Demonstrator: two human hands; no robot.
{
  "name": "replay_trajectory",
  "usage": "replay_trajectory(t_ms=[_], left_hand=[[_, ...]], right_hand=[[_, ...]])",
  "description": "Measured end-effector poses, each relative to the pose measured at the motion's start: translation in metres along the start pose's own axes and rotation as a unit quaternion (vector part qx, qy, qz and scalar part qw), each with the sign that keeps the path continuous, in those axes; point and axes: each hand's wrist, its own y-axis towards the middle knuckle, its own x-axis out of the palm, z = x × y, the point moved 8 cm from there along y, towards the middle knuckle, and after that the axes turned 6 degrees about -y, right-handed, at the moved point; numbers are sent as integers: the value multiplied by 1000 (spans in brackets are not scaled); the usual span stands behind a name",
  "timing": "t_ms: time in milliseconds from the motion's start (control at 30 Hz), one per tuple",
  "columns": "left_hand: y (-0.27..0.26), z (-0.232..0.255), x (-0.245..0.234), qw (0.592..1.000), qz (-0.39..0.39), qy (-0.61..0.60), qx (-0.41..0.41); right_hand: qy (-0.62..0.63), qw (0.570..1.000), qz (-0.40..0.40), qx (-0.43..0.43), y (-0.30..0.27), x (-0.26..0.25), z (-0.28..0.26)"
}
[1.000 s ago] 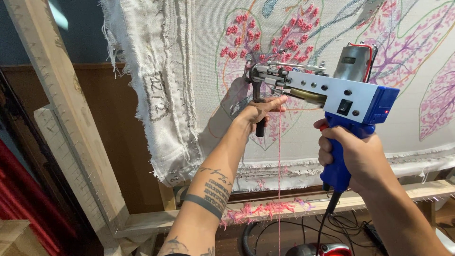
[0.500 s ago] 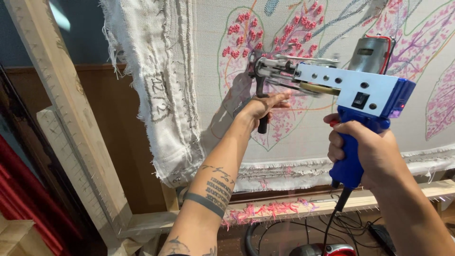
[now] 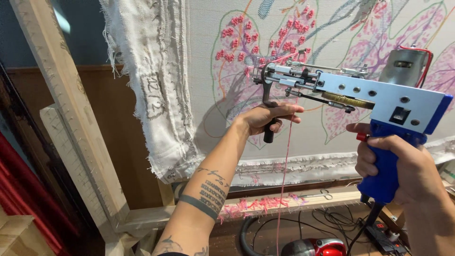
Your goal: Using a tufting gun to create a rug on a stretched canvas.
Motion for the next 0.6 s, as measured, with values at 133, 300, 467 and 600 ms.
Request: replay_trajectory(t_ms=[133,300,467,600], left_hand=[[0,10,14,996,29,88,-13],[-2,15,21,986,45,160,-6],[-18,24,-7,924,185,333,42],[-61,82,-26,677,345,524,385]], right_hand=[[20,999,-29,-35,-6,-6,-5],[11,999,-14,-50,-12,-9,-9],[5,999,-11,-53,-15,-19,-4],[-25,997,16,-70,-16,-24,-7]])
